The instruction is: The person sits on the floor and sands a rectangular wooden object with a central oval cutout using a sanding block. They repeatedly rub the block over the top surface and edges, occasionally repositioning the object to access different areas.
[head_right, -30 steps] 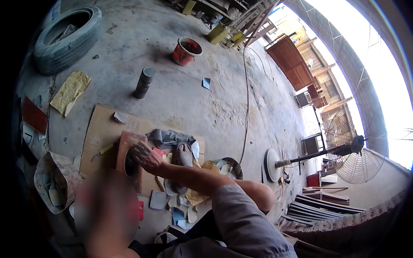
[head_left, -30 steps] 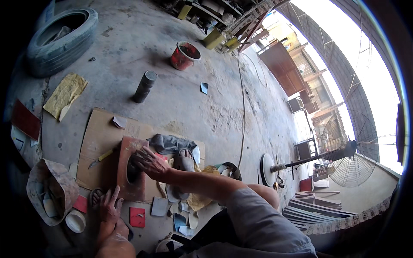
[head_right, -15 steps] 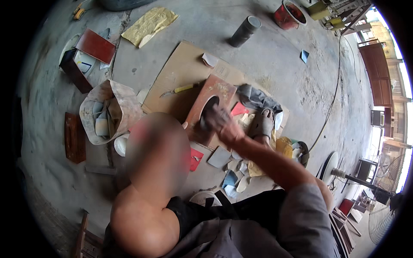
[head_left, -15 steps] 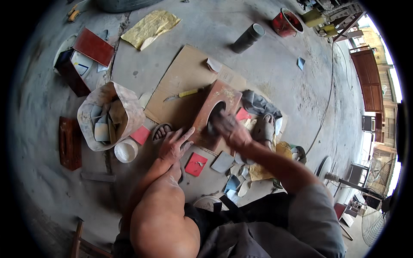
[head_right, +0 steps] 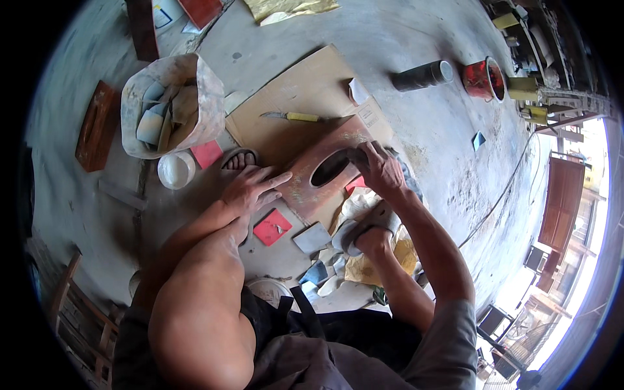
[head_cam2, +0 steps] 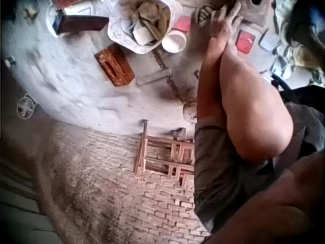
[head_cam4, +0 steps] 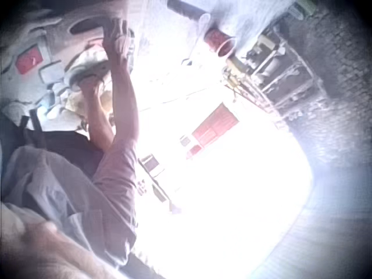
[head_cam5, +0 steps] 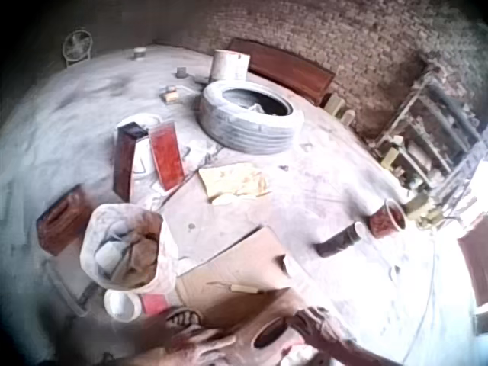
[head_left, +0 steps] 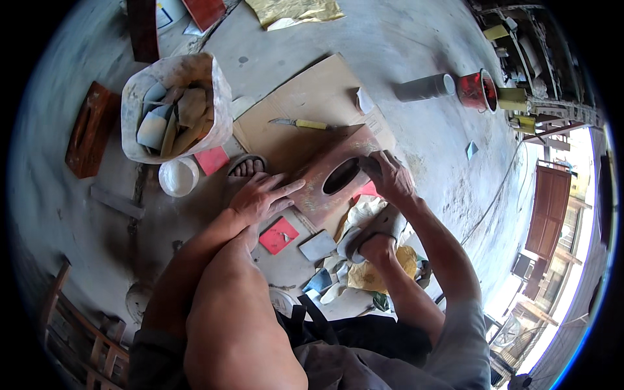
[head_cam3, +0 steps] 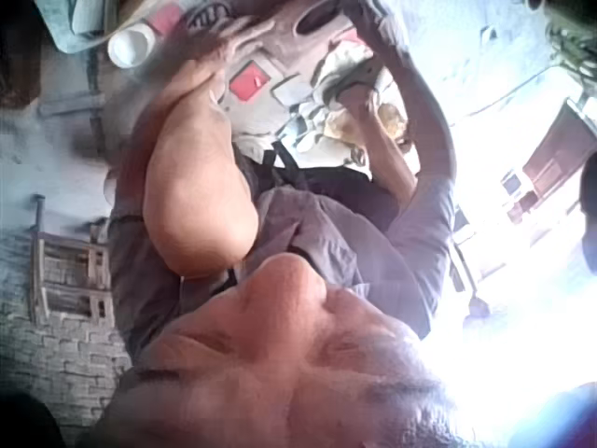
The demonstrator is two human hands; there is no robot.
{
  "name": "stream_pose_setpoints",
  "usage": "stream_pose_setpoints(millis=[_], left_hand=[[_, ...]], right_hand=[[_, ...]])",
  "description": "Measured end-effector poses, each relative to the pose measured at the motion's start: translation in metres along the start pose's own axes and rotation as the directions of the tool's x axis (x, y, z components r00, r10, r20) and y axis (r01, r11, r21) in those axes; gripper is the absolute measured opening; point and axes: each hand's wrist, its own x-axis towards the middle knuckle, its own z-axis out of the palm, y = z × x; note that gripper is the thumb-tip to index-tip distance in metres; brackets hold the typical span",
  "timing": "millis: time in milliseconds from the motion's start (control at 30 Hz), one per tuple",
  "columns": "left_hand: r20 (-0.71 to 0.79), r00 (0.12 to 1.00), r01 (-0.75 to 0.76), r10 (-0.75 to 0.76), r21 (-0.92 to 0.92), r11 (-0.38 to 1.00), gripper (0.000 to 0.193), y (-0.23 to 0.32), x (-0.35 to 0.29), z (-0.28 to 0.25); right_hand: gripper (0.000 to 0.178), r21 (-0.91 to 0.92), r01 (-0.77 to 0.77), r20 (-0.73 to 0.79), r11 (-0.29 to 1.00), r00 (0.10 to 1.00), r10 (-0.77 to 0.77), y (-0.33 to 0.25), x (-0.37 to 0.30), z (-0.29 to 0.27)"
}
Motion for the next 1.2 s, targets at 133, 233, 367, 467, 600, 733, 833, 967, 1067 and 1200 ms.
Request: stream_pose_setpoints(millis=[133,233,367,467,600,733,833,967,1067,1200], left_hand=[[0.0,0.997,-0.071,0.071,-0.053,0.996,0.065,-0.013,-0.002,0.018],[-0.002,0.996,-0.088,0.088,-0.023,0.996,0.057,-0.014,0.001,0.021],[-0.023,0.995,-0.103,0.102,-0.056,0.993,0.063,-0.015,-0.002,0.016],[-0.014,0.994,-0.114,0.113,-0.062,0.992,0.062,-0.017,-0.004,0.02],[-0.007,0.993,-0.118,0.118,-0.051,0.992,0.062,-0.017,-0.003,0.02],[-0.039,0.993,-0.119,0.116,-0.094,0.989,0.062,-0.018,-0.003,0.028],[-0.043,0.992,-0.121,0.118,-0.081,0.989,0.061,-0.017,-0.003,0.02],[-0.047,0.994,-0.1,0.097,-0.059,0.993,0.061,-0.018,-0.007,0.021],[-0.04,0.994,-0.103,0.102,-0.043,0.994,0.061,-0.018,-0.003,0.017],[-0.034,0.994,-0.108,0.105,-0.081,0.991,0.06,-0.017,0.003,0.019]], right_hand=[[0.032,-0.04,-0.042,-0.016,0.998,0.999,0.042,0.003,0.012,0.008],[0.027,-0.142,0.177,-0.058,0.974,0.981,-0.187,-0.004,0.029,0.005],[0.018,-0.256,0.318,-0.006,0.913,0.944,-0.33,-0.004,0.042,0.015],[0.021,-0.152,-0.041,-0.012,0.987,0.999,0.039,0.0,0.032,0.025],[0.035,-0.098,-0.518,-0.06,0.85,0.855,0.515,-0.009,0.017,0.042],[0.036,-0.066,-0.589,-0.078,0.805,0.808,0.584,-0.018,0.028,0.035],[0.036,-0.066,-0.582,-0.055,0.81,0.813,0.58,-0.041,0.039,0.031],[0.029,0.021,-0.514,-0.015,0.858,0.858,0.514,-0.073,0.028,0.048],[0.032,0.137,-0.675,-0.007,0.725,0.731,0.682,-0.051,0.024,0.04],[0.035,-0.091,-0.589,-0.218,0.803,0.799,0.561,-0.066,0.031,0.06]])
